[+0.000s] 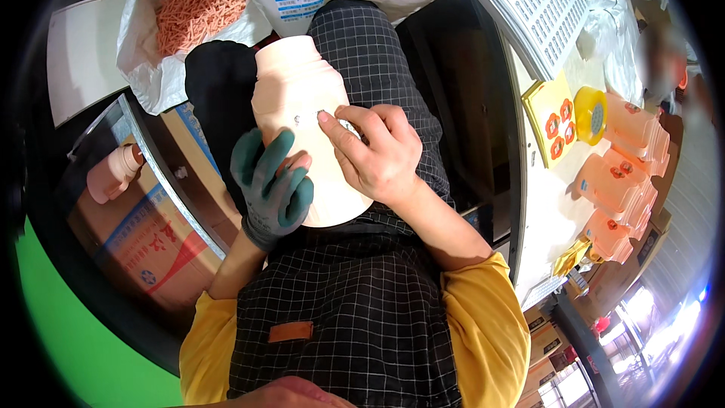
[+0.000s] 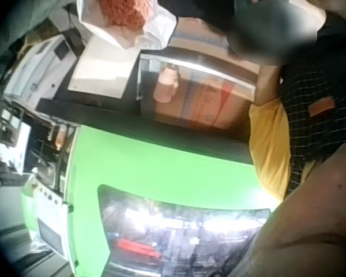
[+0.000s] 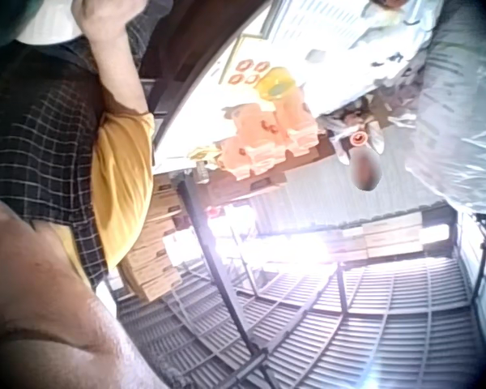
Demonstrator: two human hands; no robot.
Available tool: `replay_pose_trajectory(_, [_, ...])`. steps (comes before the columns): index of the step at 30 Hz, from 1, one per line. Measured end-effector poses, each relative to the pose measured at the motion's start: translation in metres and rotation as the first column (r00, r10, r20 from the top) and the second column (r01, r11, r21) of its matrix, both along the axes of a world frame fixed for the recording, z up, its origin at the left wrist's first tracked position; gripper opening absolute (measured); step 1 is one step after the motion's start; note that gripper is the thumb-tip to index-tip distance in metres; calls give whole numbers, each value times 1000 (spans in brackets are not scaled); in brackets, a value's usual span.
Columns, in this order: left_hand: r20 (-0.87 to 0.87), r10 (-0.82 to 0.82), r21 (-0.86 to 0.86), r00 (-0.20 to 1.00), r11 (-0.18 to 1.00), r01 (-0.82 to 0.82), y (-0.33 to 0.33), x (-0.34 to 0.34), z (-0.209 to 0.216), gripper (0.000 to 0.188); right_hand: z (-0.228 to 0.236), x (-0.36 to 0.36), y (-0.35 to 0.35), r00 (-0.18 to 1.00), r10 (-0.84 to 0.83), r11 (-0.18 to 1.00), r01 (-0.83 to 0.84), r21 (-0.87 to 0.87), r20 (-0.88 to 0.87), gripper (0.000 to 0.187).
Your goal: The person applies adhesive labels to the center of orange plastic jugs and inserts white plastic caps into the top openings. They handle the jugs one at a time, taking them from a pile and placing them back on the work surface.
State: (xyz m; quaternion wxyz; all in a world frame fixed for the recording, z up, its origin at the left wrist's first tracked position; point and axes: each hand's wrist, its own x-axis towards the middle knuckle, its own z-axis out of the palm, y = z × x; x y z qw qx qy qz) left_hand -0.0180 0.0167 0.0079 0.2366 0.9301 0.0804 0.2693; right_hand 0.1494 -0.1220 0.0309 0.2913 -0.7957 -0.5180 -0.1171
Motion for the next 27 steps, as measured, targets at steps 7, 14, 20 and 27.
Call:
replay_pose_trajectory(7, [-109, -38, -32, 993, 999, 35, 0, 5, -6, 30, -8, 17, -17, 985, -168, 979, 165, -117, -22, 41])
replay_pose_trajectory(14, [-156, -50, -42, 986, 998, 44, 5, 0, 0, 31, -8, 3, 4, 964, 102, 992, -81, 95, -246, 48])
replay_pose_trajectory(20, [92, 67, -188, 994, 981, -49, 53, 18, 18, 41, -14, -16, -11, 904, 29, 976, 65, 206, -426, 48])
replay_pose_trajectory(27, [-180, -303, -914, 936, 403, -46, 154, 80, 32, 30, 35, -27, -11, 794, 278, 926, -72, 370, -541, 34])
